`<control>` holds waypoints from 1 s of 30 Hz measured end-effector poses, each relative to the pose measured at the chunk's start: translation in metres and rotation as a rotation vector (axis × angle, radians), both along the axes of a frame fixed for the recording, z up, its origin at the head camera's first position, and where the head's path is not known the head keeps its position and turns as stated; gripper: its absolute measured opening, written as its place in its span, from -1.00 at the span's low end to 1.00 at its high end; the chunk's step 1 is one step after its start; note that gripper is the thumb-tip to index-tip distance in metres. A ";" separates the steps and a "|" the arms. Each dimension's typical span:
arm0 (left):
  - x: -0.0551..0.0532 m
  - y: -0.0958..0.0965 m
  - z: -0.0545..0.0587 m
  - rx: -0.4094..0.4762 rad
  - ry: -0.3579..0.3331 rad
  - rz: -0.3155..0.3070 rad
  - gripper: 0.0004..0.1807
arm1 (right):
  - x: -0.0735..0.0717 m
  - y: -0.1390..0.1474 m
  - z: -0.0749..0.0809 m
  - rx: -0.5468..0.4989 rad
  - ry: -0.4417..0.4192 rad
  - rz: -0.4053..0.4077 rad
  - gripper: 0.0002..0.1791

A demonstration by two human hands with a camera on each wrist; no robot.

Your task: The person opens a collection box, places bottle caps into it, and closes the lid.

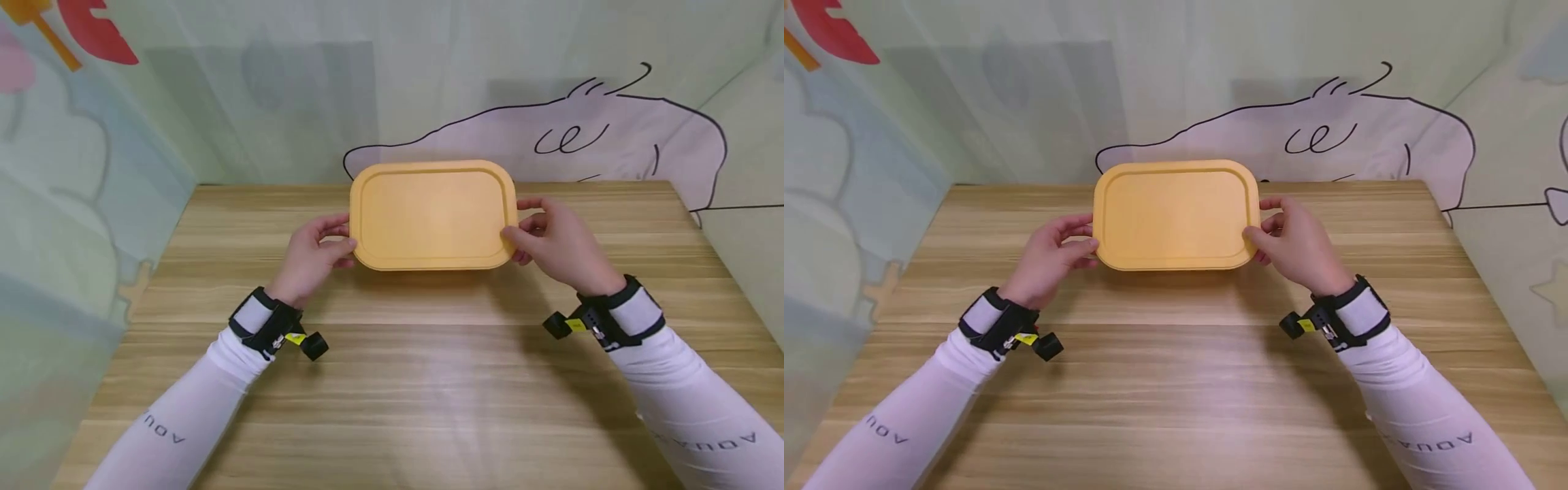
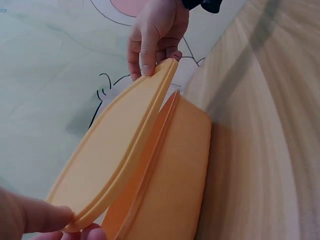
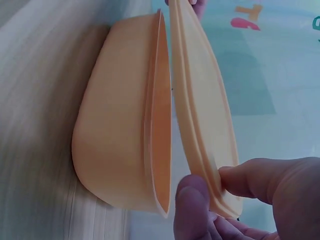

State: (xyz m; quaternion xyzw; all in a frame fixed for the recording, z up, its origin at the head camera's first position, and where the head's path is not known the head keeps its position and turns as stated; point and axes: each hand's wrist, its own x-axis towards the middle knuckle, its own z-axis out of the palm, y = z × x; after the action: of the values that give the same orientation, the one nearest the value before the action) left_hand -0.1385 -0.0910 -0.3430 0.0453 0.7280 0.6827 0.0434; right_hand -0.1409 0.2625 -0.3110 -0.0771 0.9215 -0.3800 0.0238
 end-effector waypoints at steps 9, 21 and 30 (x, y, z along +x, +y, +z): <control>-0.022 0.004 0.000 -0.146 -0.006 0.069 -0.54 | -0.026 -0.005 -0.003 0.003 -0.005 -0.028 -0.35; -0.031 0.009 -0.004 -0.262 -0.030 0.058 -0.49 | -0.039 -0.007 -0.019 0.048 -0.058 -0.042 -0.38; -0.031 0.009 -0.006 -0.273 -0.048 0.062 -0.48 | -0.039 -0.007 -0.025 0.052 -0.063 -0.021 -0.39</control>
State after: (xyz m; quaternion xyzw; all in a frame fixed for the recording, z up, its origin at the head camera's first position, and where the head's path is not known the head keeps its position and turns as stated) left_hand -0.1697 -0.0824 -0.3493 0.0004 0.8138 0.5794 0.0456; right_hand -0.1796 0.2553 -0.3356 -0.0549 0.9305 -0.3585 0.0510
